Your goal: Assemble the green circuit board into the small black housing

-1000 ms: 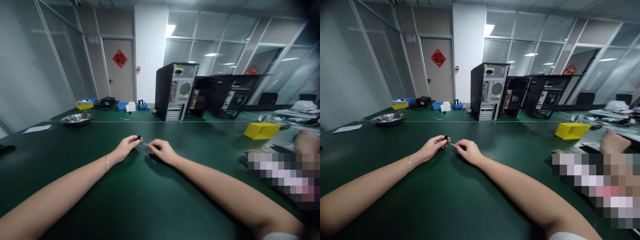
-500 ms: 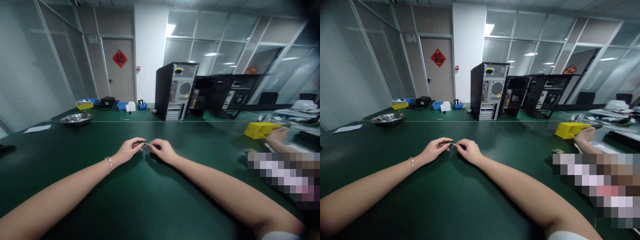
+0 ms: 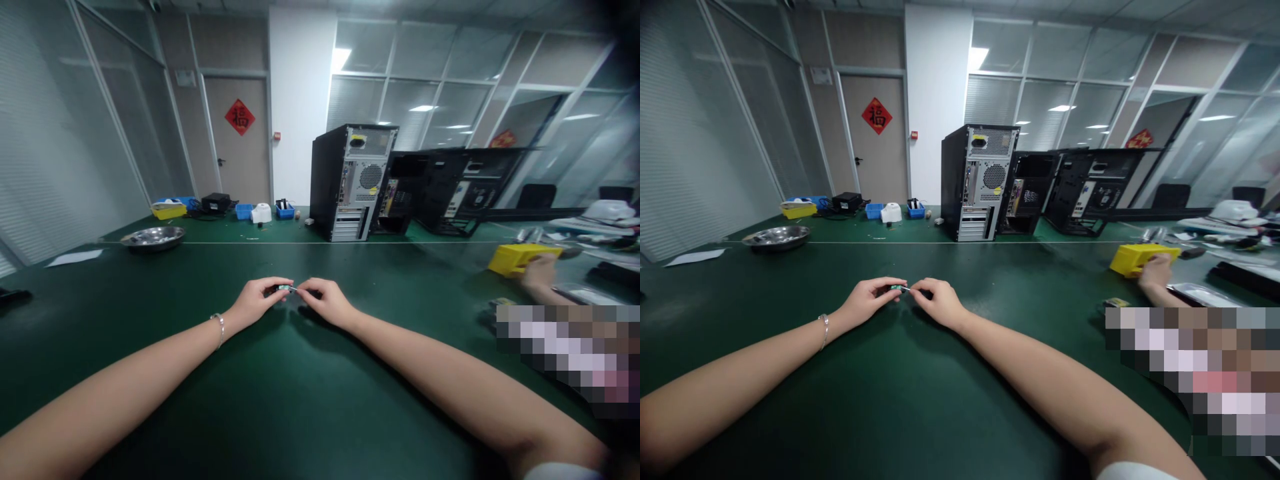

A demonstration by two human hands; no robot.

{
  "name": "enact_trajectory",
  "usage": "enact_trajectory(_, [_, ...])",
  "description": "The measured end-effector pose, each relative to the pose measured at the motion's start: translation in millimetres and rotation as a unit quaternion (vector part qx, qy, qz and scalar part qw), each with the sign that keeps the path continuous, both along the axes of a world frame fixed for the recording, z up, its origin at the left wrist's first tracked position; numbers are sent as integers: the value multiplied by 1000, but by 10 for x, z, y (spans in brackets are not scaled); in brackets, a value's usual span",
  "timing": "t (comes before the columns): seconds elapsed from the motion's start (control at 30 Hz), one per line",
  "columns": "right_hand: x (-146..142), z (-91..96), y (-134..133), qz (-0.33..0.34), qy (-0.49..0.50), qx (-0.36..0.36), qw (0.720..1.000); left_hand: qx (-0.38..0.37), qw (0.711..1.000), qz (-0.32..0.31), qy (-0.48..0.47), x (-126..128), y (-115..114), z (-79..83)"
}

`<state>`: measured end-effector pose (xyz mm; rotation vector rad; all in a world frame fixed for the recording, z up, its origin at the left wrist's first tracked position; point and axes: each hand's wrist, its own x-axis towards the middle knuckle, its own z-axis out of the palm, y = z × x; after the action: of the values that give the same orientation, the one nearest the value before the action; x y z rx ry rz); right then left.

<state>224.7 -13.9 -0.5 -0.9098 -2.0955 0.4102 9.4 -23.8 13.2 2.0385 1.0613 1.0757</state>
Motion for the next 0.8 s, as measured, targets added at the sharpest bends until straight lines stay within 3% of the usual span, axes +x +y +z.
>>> enact_trajectory(0.47, [-3,46,-21,36,21,-22,999,-74,995,-45,-40,23,-6,33])
enact_trajectory(0.8, [-4,4,6,3,32,-24,999,-89,989,-58,-103,27,76,-44])
